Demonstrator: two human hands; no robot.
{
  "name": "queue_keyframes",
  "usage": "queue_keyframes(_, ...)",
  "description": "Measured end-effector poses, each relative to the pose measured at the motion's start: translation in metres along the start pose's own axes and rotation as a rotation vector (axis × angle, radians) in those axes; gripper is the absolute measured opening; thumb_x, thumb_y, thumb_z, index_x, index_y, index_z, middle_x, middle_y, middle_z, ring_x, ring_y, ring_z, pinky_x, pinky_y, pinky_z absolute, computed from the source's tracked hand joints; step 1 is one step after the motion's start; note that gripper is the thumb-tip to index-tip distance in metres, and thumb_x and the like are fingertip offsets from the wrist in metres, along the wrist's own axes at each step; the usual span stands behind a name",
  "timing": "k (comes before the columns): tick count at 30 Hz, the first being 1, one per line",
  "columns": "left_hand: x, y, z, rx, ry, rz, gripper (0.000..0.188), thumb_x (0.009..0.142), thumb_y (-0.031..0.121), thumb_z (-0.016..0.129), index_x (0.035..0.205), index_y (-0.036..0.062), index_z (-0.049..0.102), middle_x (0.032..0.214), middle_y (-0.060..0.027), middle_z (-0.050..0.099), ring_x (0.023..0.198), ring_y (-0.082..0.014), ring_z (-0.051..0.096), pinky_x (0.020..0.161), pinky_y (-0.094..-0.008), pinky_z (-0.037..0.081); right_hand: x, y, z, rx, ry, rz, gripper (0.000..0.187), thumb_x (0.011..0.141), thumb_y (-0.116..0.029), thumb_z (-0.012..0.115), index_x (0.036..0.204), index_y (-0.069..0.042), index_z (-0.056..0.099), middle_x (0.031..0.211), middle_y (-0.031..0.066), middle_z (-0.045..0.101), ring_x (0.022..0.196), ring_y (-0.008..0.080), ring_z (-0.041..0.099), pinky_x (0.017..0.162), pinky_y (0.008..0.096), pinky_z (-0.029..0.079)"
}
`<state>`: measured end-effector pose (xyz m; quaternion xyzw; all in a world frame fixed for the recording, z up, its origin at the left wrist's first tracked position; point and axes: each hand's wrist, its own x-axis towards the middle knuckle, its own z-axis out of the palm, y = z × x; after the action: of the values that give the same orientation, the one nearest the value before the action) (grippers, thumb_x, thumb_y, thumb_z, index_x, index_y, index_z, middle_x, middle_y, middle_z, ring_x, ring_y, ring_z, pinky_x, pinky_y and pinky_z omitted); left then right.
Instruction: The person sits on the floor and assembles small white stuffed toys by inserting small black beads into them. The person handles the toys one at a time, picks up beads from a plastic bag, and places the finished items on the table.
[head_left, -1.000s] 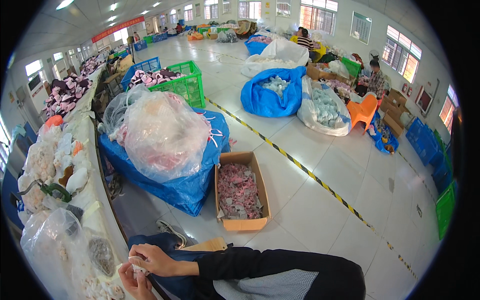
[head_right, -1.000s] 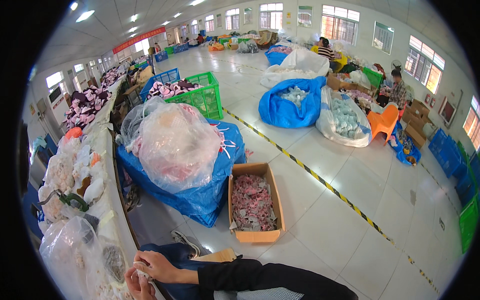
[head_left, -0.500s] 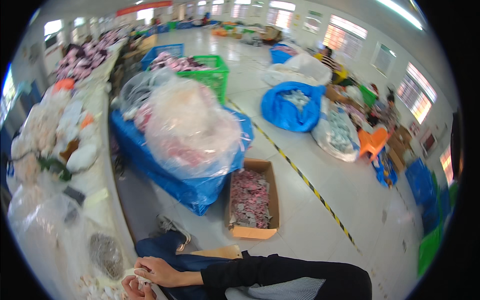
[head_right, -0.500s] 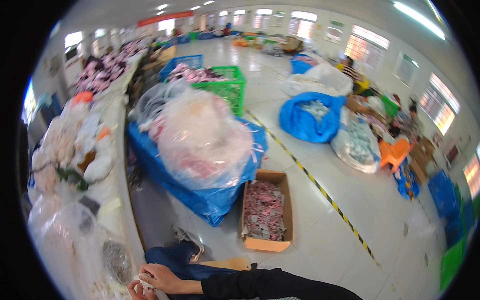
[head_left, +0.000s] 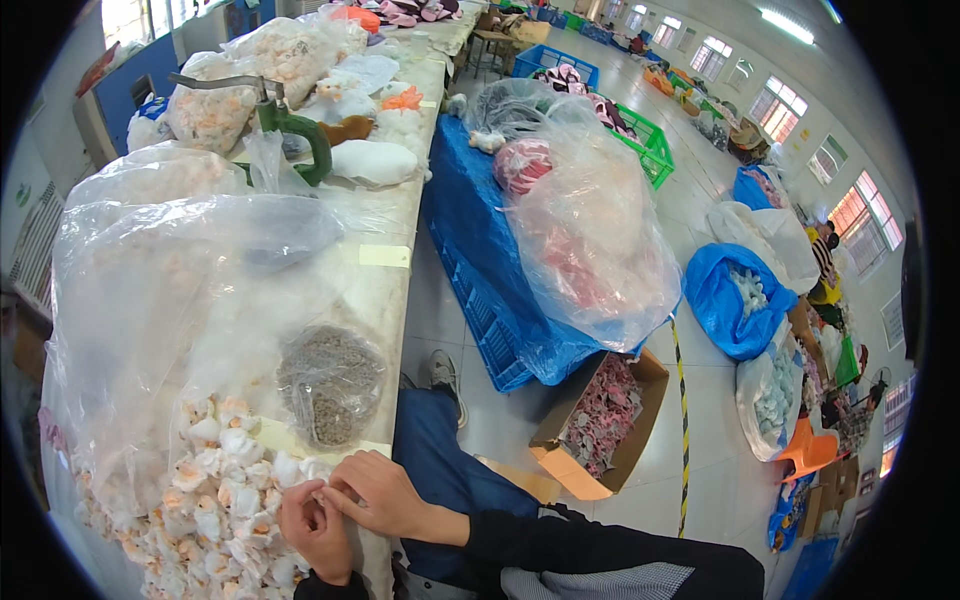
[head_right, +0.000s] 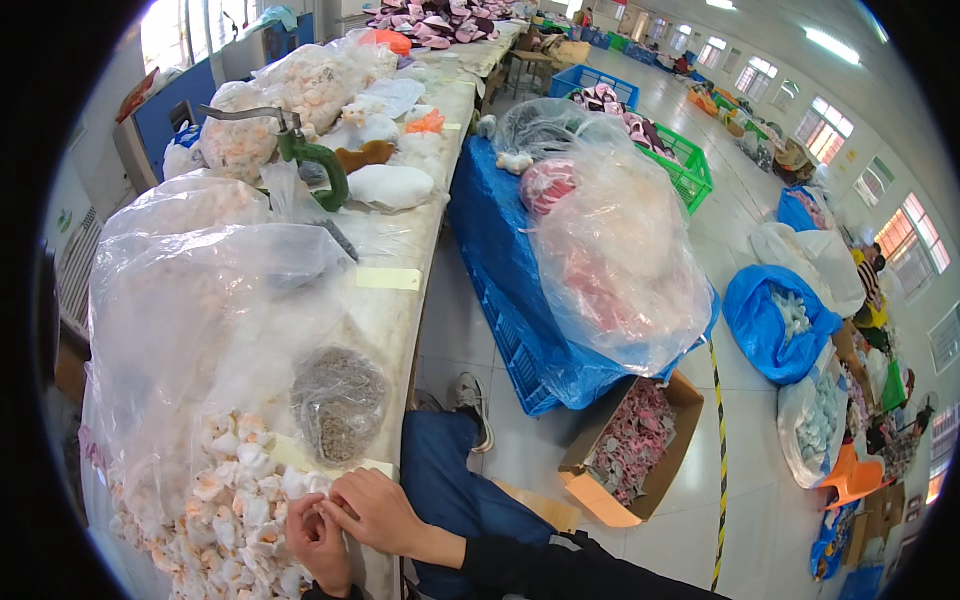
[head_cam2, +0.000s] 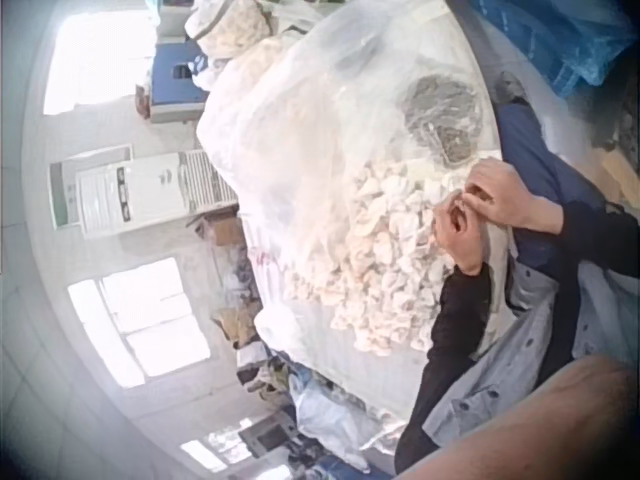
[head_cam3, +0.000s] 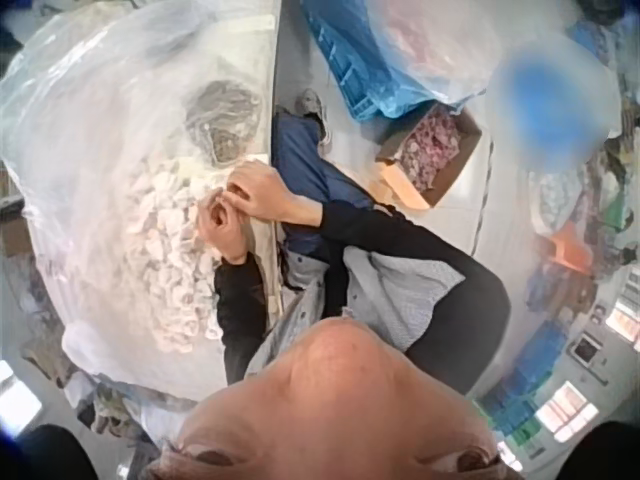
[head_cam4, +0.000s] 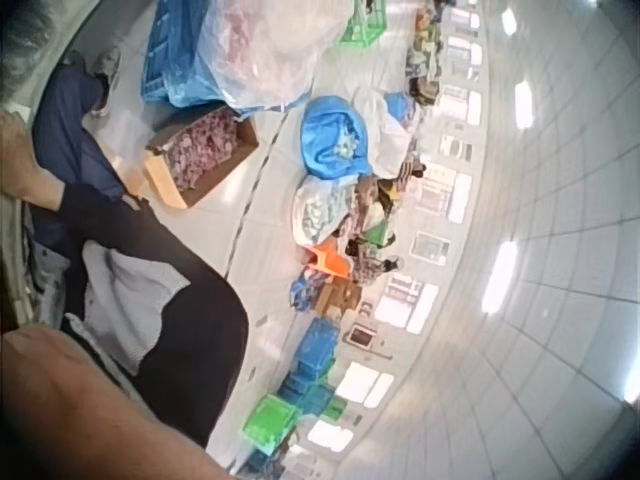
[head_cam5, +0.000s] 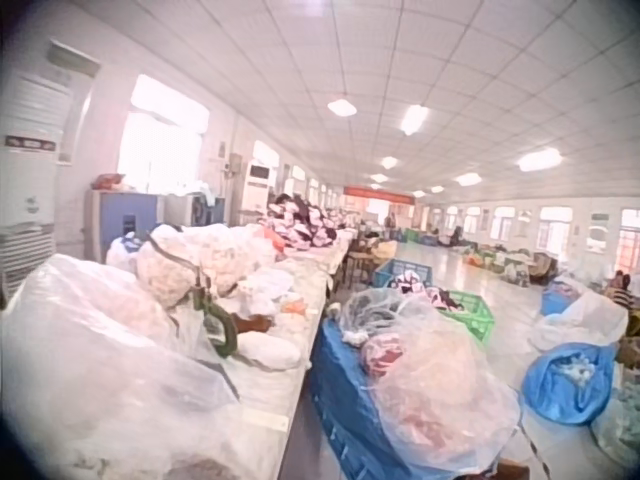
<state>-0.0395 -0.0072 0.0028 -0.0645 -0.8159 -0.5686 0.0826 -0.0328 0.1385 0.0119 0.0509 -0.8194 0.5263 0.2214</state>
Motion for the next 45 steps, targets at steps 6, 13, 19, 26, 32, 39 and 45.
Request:
queue_keyframes(6, -0.002, 0.013, -0.003, -0.041, 0.015, -0.027, 0.021, 0.087, -0.005, 0.073, 0.107, 0.0008, 0.069, 0.084, 0.0011, 0.053, 0.06, -0.0042, 0.036, 0.053, -0.0228, 0.026, -0.002, -0.003, 0.005, -0.111, 0.041, -0.034, 0.018, 0.093, -0.022, 0.071, 0.088, -0.007, 0.064, 0.08, 0.0096, 0.062, 0.078, 0.032, 0.062, 0.072, 0.0422, 0.048)
queue_keyframes(13, 0.007, 0.015, -0.002, 0.091, -0.105, 0.319, 0.031, 0.085, 0.002, 0.076, 0.115, 0.0067, 0.073, 0.101, -0.0126, 0.071, 0.077, -0.0277, 0.069, 0.063, -0.0342, 0.054, -0.004, -0.002, -0.016, -0.203, -0.051, -0.07, 0.009, 0.089, -0.013, 0.073, 0.091, -0.007, 0.066, 0.084, 0.0111, 0.064, 0.077, 0.0336, 0.061, 0.071, 0.0422, 0.047)
queue_keyframes(19, 0.002, 0.023, -0.012, 0.101, -0.34, 0.2, 0.027, 0.086, 0.012, 0.077, 0.113, 0.0088, 0.074, 0.085, -0.0085, 0.063, 0.069, -0.0269, 0.065, 0.059, -0.0359, 0.053, 0.001, -0.005, -0.045, -0.133, -0.205, -0.156, 0.007, 0.09, -0.008, 0.072, 0.091, -0.005, 0.066, 0.083, 0.0095, 0.064, 0.075, 0.0313, 0.06, 0.069, 0.0406, 0.044)
queue_keyframes(26, -0.004, 0.016, 0.0, 0.043, -0.24, 0.248, 0.011, 0.083, 0.007, 0.074, 0.094, 0.0062, 0.072, 0.076, -0.01, 0.061, 0.063, -0.0301, 0.063, 0.056, -0.038, 0.051, 0.002, -0.001, -0.05, -0.156, -0.297, -0.141, 0.008, 0.091, -0.009, 0.073, 0.089, -0.003, 0.068, 0.082, 0.0108, 0.066, 0.074, 0.0315, 0.063, 0.066, 0.0387, 0.049)
queue_keyframes(32, 0.0, 0.014, -0.003, 0.019, -0.148, 0.125, 0.006, 0.081, 0.005, 0.07, 0.086, 0.0011, 0.07, 0.073, -0.0128, 0.062, 0.061, -0.0308, 0.061, 0.056, -0.0352, 0.048, 0.058, 0.009, -0.048, -0.468, -0.203, -0.375, 0.01, 0.085, -0.009, 0.077, 0.094, -0.007, 0.072, 0.082, 0.0084, 0.065, 0.077, 0.0311, 0.062, 0.07, 0.0393, 0.047)
queue_keyframes(39, -0.002, 0.012, -0.001, -0.052, -0.112, 0.024, 0.009, 0.081, 0.006, 0.072, 0.085, -0.0008, 0.069, 0.075, -0.0149, 0.064, 0.061, -0.0292, 0.062, 0.058, -0.0348, 0.049, 0.093, 0.035, -0.024, -0.678, -0.303, -0.452, 0.013, 0.086, -0.018, 0.075, 0.097, -0.012, 0.073, 0.093, 0.0023, 0.065, 0.097, 0.025, 0.059, 0.086, 0.0415, 0.043)
queue_keyframes(45, -0.004, 0.013, 0.0, -0.05, -0.148, 0.0, 0.01, 0.082, 0.008, 0.072, 0.085, -0.0012, 0.068, 0.074, -0.0156, 0.062, 0.061, -0.03, 0.062, 0.059, -0.0357, 0.05, 0.089, 0.047, -0.019, -0.678, -0.322, -0.445, 0.01, 0.085, -0.017, 0.076, 0.094, -0.013, 0.074, 0.091, 0.0017, 0.065, 0.096, 0.0247, 0.06, 0.087, 0.0408, 0.043)
